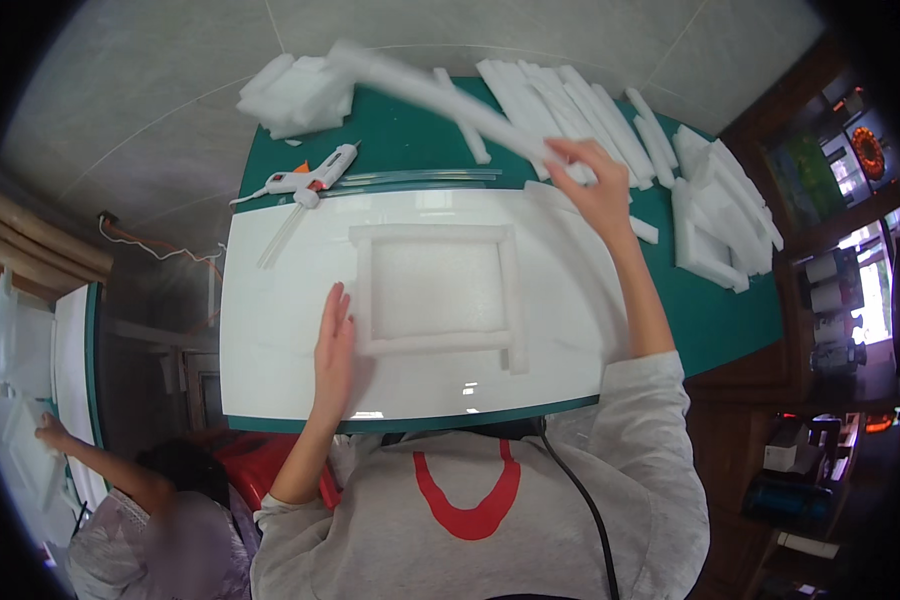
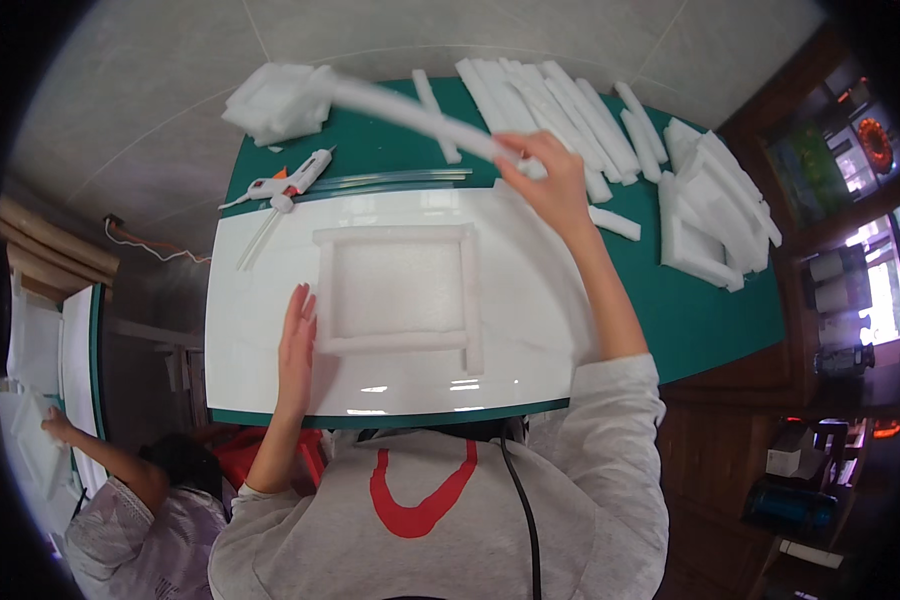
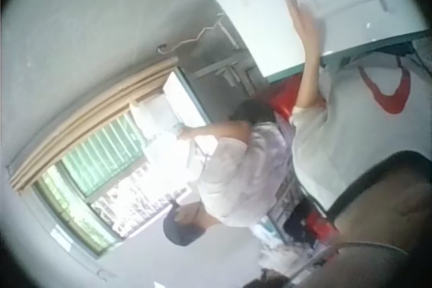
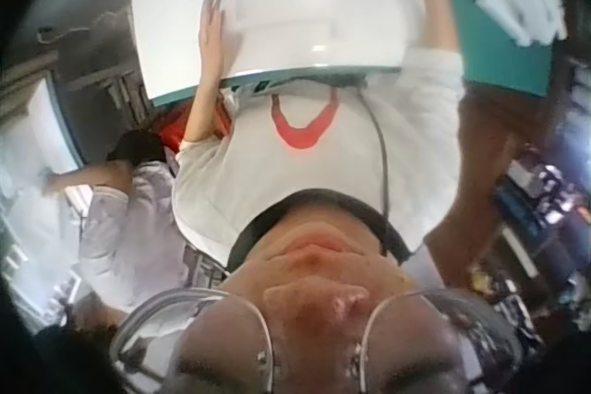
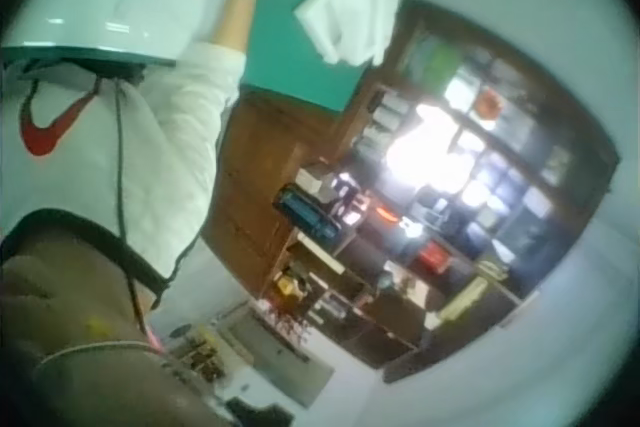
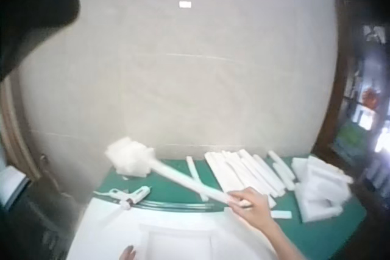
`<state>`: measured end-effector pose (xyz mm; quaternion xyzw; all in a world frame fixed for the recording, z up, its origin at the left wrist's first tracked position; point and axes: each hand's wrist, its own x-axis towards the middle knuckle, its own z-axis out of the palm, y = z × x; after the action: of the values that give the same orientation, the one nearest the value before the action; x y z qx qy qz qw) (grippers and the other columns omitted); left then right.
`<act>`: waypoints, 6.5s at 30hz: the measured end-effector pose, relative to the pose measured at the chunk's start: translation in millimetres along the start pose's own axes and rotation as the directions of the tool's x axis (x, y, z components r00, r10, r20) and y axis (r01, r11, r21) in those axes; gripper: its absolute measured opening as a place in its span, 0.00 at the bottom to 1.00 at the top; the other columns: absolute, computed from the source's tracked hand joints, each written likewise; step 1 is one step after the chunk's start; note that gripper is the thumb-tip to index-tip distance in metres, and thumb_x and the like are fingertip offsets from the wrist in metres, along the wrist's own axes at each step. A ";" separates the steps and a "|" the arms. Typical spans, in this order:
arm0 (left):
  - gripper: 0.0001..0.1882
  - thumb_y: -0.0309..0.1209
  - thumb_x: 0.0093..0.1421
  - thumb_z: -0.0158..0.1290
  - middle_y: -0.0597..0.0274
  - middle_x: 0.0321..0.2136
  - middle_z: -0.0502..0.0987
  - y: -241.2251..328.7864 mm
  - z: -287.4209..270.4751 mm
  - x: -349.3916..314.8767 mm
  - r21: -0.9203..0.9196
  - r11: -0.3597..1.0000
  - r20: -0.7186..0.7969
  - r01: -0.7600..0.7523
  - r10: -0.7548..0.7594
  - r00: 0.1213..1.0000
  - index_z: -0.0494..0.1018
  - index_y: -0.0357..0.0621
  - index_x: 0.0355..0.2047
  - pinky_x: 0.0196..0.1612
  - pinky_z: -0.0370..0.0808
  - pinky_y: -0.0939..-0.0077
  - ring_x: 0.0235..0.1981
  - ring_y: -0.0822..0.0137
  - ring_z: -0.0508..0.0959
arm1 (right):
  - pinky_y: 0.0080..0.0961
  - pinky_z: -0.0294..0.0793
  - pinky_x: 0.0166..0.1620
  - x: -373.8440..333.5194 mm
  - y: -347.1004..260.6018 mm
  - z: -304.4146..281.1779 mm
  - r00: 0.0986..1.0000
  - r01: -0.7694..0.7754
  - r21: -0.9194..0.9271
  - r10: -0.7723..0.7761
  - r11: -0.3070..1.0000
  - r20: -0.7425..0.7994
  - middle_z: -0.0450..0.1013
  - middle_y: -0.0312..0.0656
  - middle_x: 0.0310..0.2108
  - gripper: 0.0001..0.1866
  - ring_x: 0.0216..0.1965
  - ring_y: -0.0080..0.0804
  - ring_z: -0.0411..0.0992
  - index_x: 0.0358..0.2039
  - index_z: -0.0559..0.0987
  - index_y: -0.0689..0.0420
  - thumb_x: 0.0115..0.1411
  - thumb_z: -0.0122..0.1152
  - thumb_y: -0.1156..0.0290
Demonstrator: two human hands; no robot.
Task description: Using a glue gun to assemble foam packaging materials.
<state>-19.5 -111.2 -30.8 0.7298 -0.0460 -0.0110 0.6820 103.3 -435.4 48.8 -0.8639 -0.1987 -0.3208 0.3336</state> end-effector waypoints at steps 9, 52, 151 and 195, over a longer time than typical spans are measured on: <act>0.22 0.34 0.63 0.37 0.54 0.56 0.59 4.4 -12.3 16.3 -0.068 0.996 -0.113 -0.064 0.056 0.992 0.56 0.40 0.57 0.56 0.59 0.71 0.55 0.63 0.61 | 0.26 0.71 0.36 -93.3 -25.6 -18.0 0.944 0.205 0.028 -0.205 0.978 0.260 0.73 0.40 0.35 0.13 0.34 0.37 0.69 0.29 0.77 0.59 0.39 0.64 0.82; 0.14 0.29 0.59 0.48 0.55 0.30 0.77 5.3 -15.0 0.6 0.075 0.997 -0.299 0.012 0.011 0.954 0.71 0.31 0.41 0.46 0.67 0.77 0.37 0.70 0.74 | 0.40 0.72 0.38 -25.9 277.2 -62.3 0.824 -0.514 -0.693 0.515 0.506 -0.235 0.72 0.53 0.32 0.08 0.36 0.50 0.72 0.30 0.77 0.59 0.50 0.51 0.76; 0.22 0.29 0.59 0.43 0.55 0.51 0.64 24.1 -3.0 28.0 0.105 0.991 -0.118 -0.079 0.091 0.989 0.59 0.41 0.55 0.51 0.63 0.73 0.49 0.65 0.66 | 0.22 0.68 0.41 -77.2 -21.7 -34.8 0.829 -0.270 0.211 0.116 0.940 0.547 0.71 0.42 0.34 0.19 0.36 0.34 0.70 0.37 0.76 0.61 0.40 0.64 0.78; 0.23 0.32 0.61 0.40 0.53 0.52 0.65 10.0 2.9 17.9 0.137 0.991 -0.083 0.000 0.011 0.996 0.56 0.43 0.57 0.55 0.58 0.70 0.53 0.63 0.63 | 0.51 0.57 0.48 -34.6 183.3 -36.1 0.942 -0.157 -0.730 0.324 0.666 0.092 0.59 0.42 0.54 0.15 0.53 0.43 0.57 0.36 0.78 0.48 0.45 0.61 0.61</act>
<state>-2.5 -116.2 -20.3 0.7746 -0.0199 0.0247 0.6317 165.5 -593.2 -36.6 -0.9728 0.0228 -0.2303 -0.0106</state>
